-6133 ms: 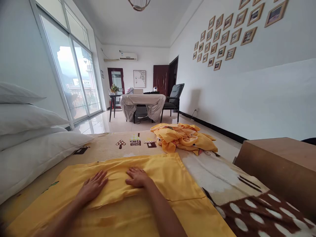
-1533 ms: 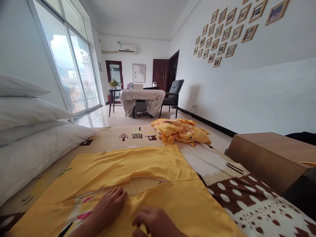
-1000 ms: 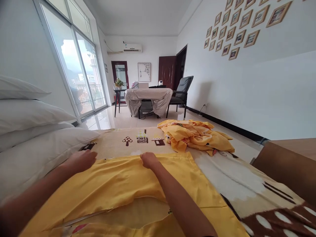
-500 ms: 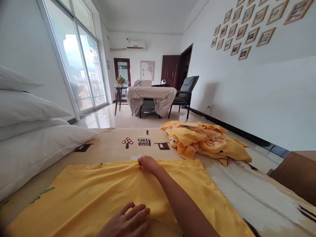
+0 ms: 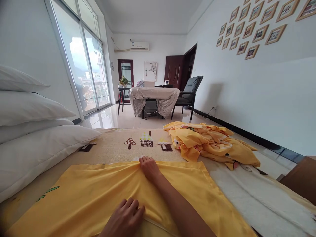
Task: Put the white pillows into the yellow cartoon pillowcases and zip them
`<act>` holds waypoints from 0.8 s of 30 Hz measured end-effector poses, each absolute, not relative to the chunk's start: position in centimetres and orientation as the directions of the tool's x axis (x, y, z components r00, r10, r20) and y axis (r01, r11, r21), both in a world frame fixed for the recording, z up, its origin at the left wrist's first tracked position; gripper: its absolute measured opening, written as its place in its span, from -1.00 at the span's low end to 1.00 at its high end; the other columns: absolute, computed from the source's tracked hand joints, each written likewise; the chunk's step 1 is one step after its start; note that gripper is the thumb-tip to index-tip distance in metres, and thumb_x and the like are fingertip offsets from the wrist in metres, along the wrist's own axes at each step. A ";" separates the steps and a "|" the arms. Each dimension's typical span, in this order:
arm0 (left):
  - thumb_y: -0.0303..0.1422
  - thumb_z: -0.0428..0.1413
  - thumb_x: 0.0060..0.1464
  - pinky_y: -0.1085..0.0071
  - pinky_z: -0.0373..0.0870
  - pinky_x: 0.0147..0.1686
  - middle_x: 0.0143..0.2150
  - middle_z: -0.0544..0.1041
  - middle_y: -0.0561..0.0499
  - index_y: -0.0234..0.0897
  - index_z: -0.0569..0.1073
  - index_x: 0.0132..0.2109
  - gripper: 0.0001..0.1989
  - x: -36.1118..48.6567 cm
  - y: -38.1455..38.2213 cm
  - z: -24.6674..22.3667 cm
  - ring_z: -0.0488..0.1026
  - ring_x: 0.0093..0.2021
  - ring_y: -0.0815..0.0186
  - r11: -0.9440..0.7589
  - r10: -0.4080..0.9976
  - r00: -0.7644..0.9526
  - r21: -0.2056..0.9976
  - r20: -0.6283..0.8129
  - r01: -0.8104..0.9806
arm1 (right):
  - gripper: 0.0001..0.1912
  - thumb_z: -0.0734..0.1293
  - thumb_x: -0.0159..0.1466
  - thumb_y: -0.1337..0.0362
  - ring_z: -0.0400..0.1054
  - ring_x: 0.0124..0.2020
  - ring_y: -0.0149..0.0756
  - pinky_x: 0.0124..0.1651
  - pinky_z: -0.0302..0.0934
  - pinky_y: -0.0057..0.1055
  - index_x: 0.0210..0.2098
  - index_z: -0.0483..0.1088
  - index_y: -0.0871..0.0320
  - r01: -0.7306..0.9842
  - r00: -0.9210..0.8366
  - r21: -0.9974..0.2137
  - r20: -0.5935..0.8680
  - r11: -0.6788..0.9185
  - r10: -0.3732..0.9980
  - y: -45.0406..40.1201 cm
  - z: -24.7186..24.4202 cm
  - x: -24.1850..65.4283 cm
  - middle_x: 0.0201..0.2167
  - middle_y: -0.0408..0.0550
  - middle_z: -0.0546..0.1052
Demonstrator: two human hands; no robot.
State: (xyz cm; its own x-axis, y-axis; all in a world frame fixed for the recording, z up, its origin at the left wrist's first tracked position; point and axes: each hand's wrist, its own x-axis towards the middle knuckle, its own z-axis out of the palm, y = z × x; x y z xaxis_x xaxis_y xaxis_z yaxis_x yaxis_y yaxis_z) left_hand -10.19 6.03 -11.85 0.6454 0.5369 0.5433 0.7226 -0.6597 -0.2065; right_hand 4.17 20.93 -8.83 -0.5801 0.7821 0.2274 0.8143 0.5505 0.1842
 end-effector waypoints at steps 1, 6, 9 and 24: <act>-0.45 0.09 0.05 0.36 0.16 -0.46 -0.43 0.42 0.05 -0.23 0.33 -0.29 -0.93 -10.1 6.0 -11.9 0.36 -0.44 0.28 -0.634 0.554 0.633 -0.218 0.540 0.742 | -0.76 0.05 0.33 0.46 0.28 -0.18 -0.17 -0.16 0.09 -0.30 -0.15 0.30 0.23 0.801 -0.598 0.203 0.231 0.563 0.768 21.0 -8.9 4.2 -0.19 0.12 0.43; -0.46 0.08 0.01 0.37 0.14 -0.56 -0.43 0.45 0.04 -0.20 0.33 -0.19 -0.83 -10.0 5.9 -11.6 0.39 -0.46 0.24 -0.579 0.580 0.596 -0.235 0.555 0.781 | -0.76 0.05 0.33 0.48 0.27 -0.17 -0.14 -0.15 0.09 -0.25 -0.18 0.31 0.25 0.738 -0.673 0.273 0.225 0.617 0.705 20.8 -9.1 4.3 -0.21 0.13 0.44; -0.50 0.02 0.03 0.37 0.11 -0.61 -0.47 0.44 0.03 -0.24 0.33 -0.12 -0.77 -9.9 6.0 -11.4 0.38 -0.53 0.27 -0.588 0.477 0.612 -0.289 0.630 0.755 | -0.81 0.10 0.32 0.46 0.29 -0.20 -0.18 -0.16 0.10 -0.27 -0.21 0.32 0.24 0.723 -0.688 0.280 0.215 0.631 0.693 21.2 -8.9 4.1 -0.24 0.09 0.46; -0.36 -0.24 0.23 0.45 0.31 -0.45 -0.55 0.46 0.00 -0.23 0.40 -0.44 -0.60 -12.2 6.5 -8.0 0.42 -0.51 0.39 -0.638 0.677 0.396 0.226 0.620 0.736 | -0.61 0.09 0.35 0.23 0.25 0.06 -0.15 0.07 0.09 -0.26 0.12 0.24 0.20 0.918 -0.365 -0.041 0.296 0.394 0.883 16.0 -9.9 2.6 0.06 0.13 0.39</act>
